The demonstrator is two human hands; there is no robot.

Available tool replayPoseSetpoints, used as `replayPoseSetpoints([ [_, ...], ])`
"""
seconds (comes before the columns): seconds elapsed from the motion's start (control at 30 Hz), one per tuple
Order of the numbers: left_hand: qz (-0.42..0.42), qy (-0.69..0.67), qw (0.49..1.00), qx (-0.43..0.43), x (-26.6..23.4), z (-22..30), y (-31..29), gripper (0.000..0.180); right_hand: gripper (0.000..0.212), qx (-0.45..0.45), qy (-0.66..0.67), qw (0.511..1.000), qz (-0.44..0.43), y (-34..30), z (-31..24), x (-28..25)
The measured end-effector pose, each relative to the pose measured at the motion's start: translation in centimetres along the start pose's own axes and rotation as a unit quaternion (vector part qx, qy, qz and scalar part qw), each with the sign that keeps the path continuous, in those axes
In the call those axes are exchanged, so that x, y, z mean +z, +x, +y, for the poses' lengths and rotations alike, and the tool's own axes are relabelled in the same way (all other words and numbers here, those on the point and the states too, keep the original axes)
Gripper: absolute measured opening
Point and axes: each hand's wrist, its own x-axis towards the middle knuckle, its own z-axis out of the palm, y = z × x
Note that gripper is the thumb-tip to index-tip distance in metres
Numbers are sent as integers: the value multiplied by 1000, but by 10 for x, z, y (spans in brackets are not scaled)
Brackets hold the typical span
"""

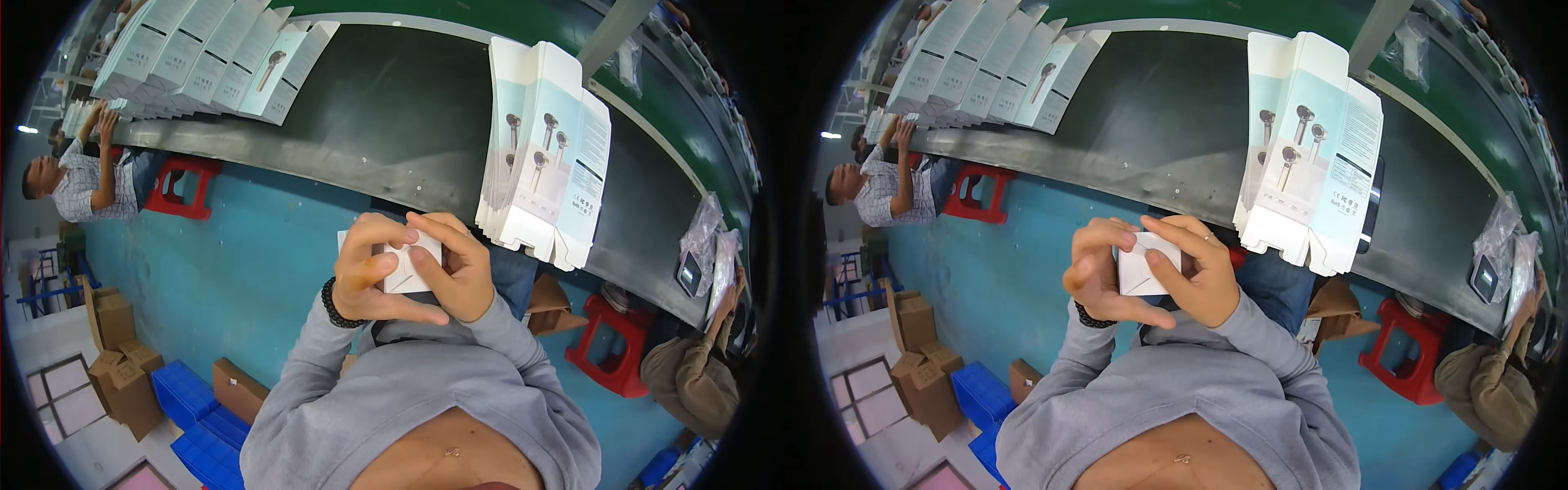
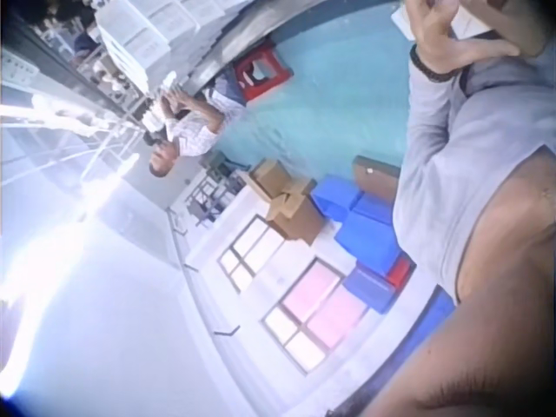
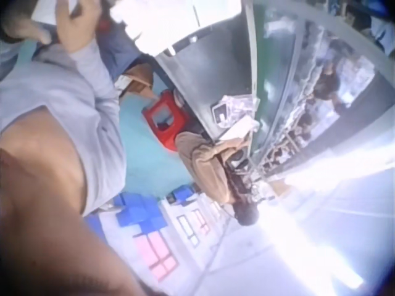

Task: The person assembles product packaging boxes by picking up flattened boxes from a stack, folding them into shape, tucking in the flaps to close the bottom by hand, and placing the assembled boxes on the conveyor table.

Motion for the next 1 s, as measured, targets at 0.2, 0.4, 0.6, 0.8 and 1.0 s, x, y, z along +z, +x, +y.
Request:
replayPoseSetpoints([
  [0.2, 2, 24, 1000, -18, 2, 2, 4, 101, 36, 5, 21, 1000, 16, 1, 1, 2],
  [0.4, 9, 20, 999, -28, 4, 3, 2, 82, 37, -54, -83, 994, 41, 0, 3, 2],
  [0.6, -6, 44, 998, -35, 5, 4, 3, 75, 39, -57, -112, 991, 56, 2, 8, -1],
  [0.8, -4, 68, 996, -51, 3, 7, 6, 77, 45, -12, -148, 989, 23, 4, 2, -3],
  [1.0, 119, -27, 987, -105, -12, 10, 6, 102, 92, -154, -212, 962, -80, 4, 10, -3],
])
